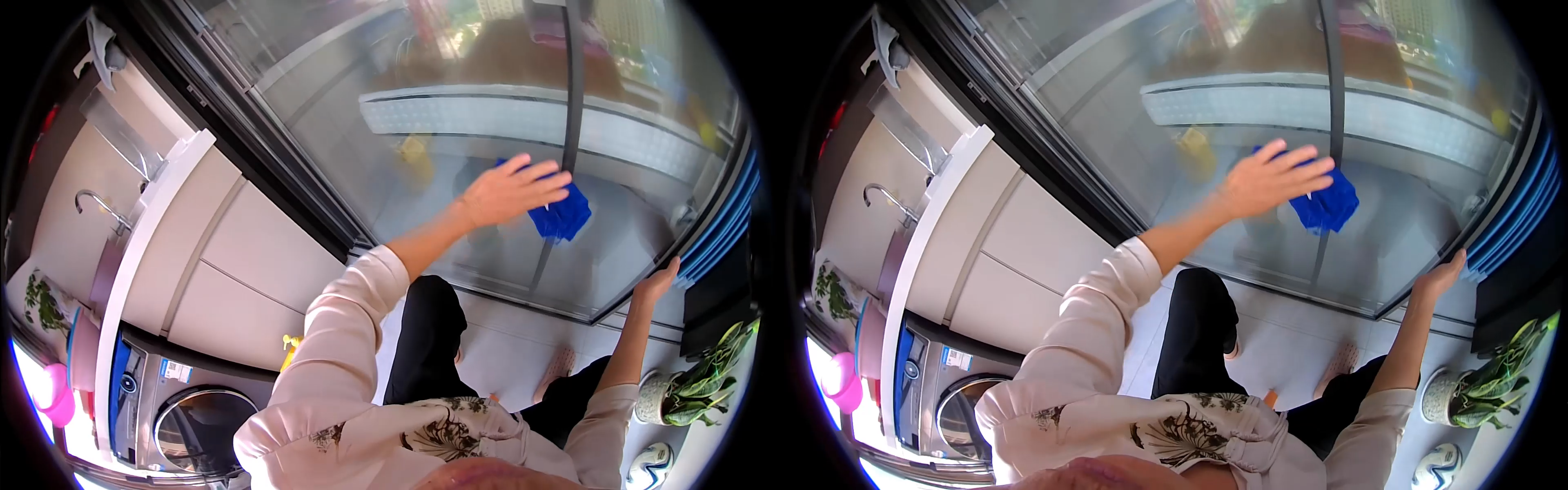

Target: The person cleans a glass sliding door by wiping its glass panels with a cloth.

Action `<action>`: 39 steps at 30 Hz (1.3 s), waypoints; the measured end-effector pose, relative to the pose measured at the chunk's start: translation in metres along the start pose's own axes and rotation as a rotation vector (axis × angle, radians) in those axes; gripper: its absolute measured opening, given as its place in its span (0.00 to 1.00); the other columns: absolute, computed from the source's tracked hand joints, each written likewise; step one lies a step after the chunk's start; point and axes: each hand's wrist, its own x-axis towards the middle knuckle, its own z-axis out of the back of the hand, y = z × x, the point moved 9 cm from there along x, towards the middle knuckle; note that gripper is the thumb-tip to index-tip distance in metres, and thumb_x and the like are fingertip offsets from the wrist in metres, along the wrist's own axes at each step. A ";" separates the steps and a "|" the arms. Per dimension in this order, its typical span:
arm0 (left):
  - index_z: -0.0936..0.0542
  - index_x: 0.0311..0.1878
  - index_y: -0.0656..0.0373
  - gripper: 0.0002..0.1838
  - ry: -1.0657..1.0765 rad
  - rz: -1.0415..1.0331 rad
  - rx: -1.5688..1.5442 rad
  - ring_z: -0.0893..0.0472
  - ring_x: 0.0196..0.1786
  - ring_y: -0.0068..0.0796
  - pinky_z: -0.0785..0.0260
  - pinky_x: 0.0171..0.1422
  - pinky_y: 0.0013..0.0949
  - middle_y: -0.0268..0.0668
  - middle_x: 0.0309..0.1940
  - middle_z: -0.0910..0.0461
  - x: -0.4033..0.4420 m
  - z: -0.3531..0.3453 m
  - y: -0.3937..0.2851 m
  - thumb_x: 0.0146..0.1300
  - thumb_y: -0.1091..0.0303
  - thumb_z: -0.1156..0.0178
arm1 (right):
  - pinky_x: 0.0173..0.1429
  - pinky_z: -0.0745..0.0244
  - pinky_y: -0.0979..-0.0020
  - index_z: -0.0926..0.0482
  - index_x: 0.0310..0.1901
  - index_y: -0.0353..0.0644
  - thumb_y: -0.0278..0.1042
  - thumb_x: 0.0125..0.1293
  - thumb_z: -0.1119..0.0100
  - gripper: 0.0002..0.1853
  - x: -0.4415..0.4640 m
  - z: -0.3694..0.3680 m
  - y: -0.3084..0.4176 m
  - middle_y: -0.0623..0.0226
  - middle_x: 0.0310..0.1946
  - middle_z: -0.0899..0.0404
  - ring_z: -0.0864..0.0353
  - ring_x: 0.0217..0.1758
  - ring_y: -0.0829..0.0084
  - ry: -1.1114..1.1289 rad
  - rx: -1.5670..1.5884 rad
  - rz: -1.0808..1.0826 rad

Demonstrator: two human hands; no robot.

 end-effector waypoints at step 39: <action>0.26 0.52 0.56 0.20 -0.339 1.418 0.729 0.35 0.55 0.55 0.38 0.56 0.51 0.48 0.56 0.36 -0.319 0.127 0.331 0.57 0.61 0.38 | 0.71 0.50 0.71 0.36 0.63 0.28 0.47 0.72 0.58 0.29 -0.030 -0.009 0.023 0.60 0.63 0.35 0.38 0.66 0.69 0.131 -0.181 0.018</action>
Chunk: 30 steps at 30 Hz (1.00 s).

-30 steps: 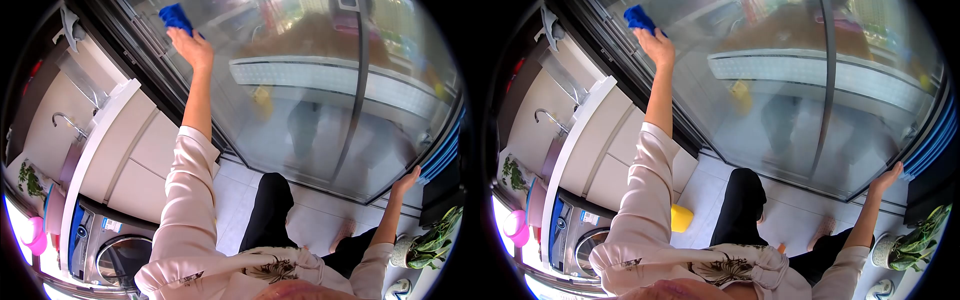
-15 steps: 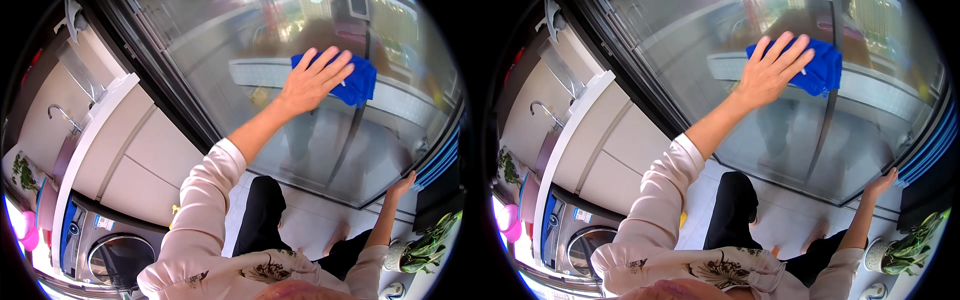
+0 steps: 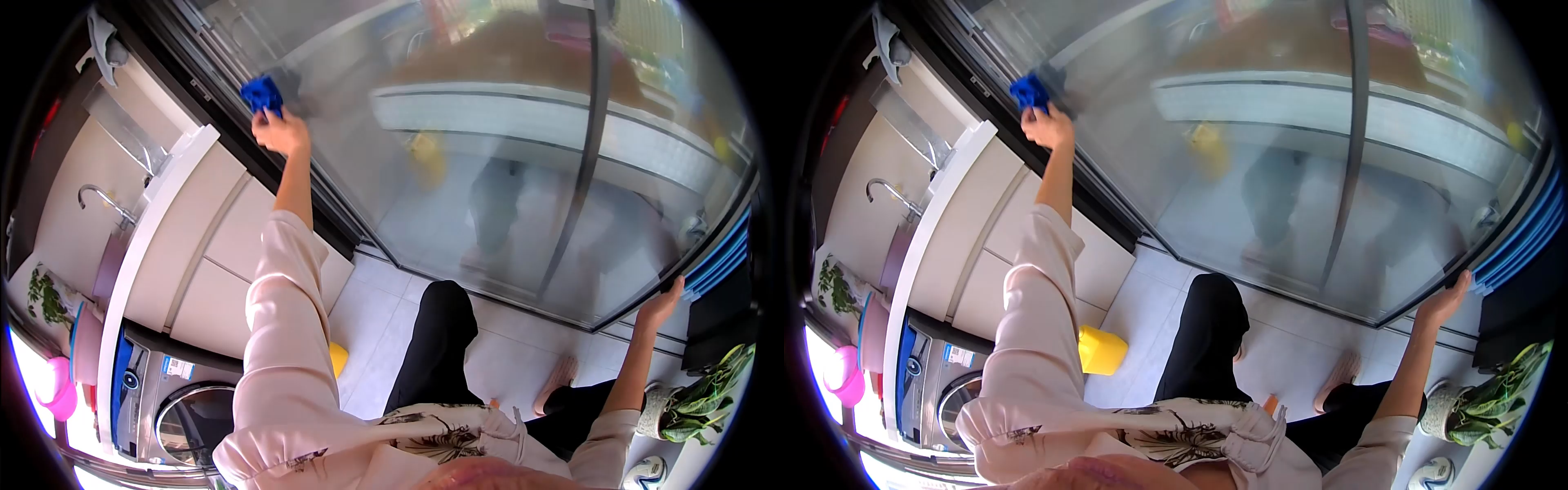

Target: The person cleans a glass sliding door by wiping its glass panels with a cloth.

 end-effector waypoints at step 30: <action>0.26 0.58 0.28 0.29 0.381 -1.303 -0.634 0.31 0.43 0.23 0.41 0.48 0.30 0.21 0.42 0.30 -0.259 0.156 -0.255 0.51 0.67 0.43 | 0.72 0.51 0.71 0.36 0.64 0.33 0.46 0.70 0.57 0.28 0.001 -0.012 -0.026 0.63 0.64 0.36 0.39 0.67 0.69 -0.121 0.195 -0.002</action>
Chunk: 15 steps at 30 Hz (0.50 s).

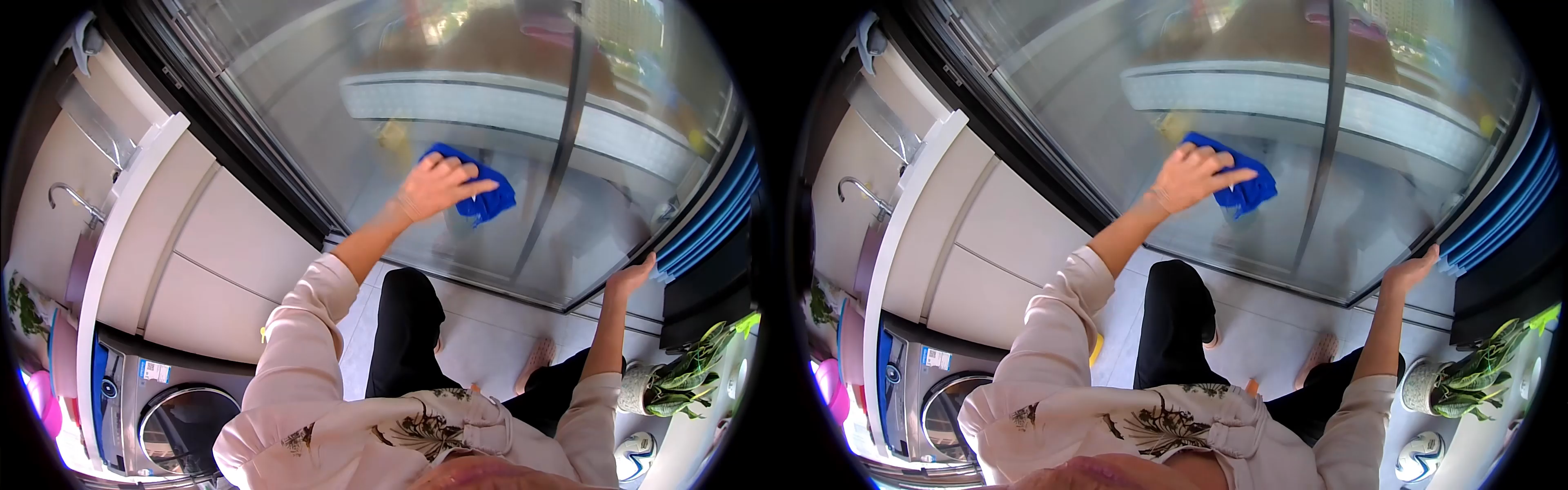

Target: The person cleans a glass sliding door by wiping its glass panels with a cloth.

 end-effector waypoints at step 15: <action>0.22 0.54 0.39 0.35 -0.404 0.462 0.069 0.34 0.44 0.39 0.45 0.44 0.39 0.37 0.43 0.31 0.133 0.057 0.087 0.37 0.79 0.41 | 0.60 0.37 0.75 0.27 0.52 0.36 0.43 0.69 0.53 0.19 -0.005 -0.004 -0.001 0.69 0.48 0.25 0.28 0.51 0.75 0.036 0.272 -0.235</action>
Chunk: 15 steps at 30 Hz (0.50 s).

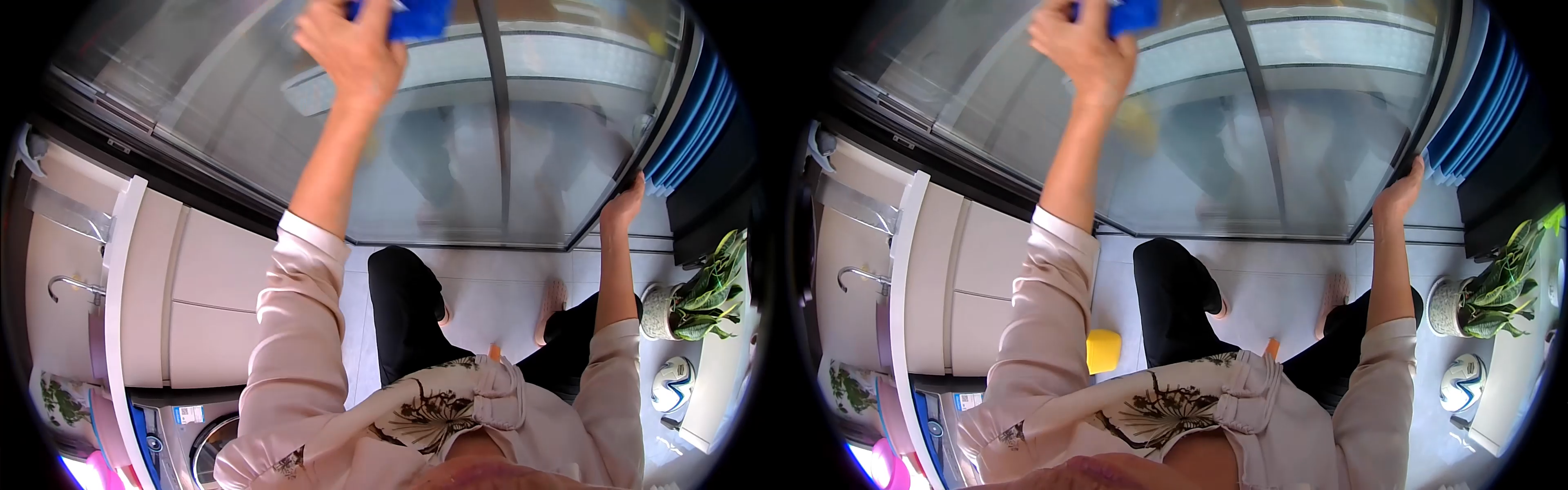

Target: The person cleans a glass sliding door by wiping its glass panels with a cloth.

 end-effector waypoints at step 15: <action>0.27 0.63 0.34 0.44 0.236 -0.135 -0.153 0.32 0.41 0.38 0.44 0.46 0.40 0.33 0.40 0.29 -0.025 -0.018 -0.065 0.35 0.77 0.35 | 0.64 0.47 0.74 0.25 0.54 0.38 0.43 0.70 0.59 0.21 -0.020 -0.013 0.014 0.68 0.50 0.26 0.33 0.56 0.74 -0.077 -0.040 0.003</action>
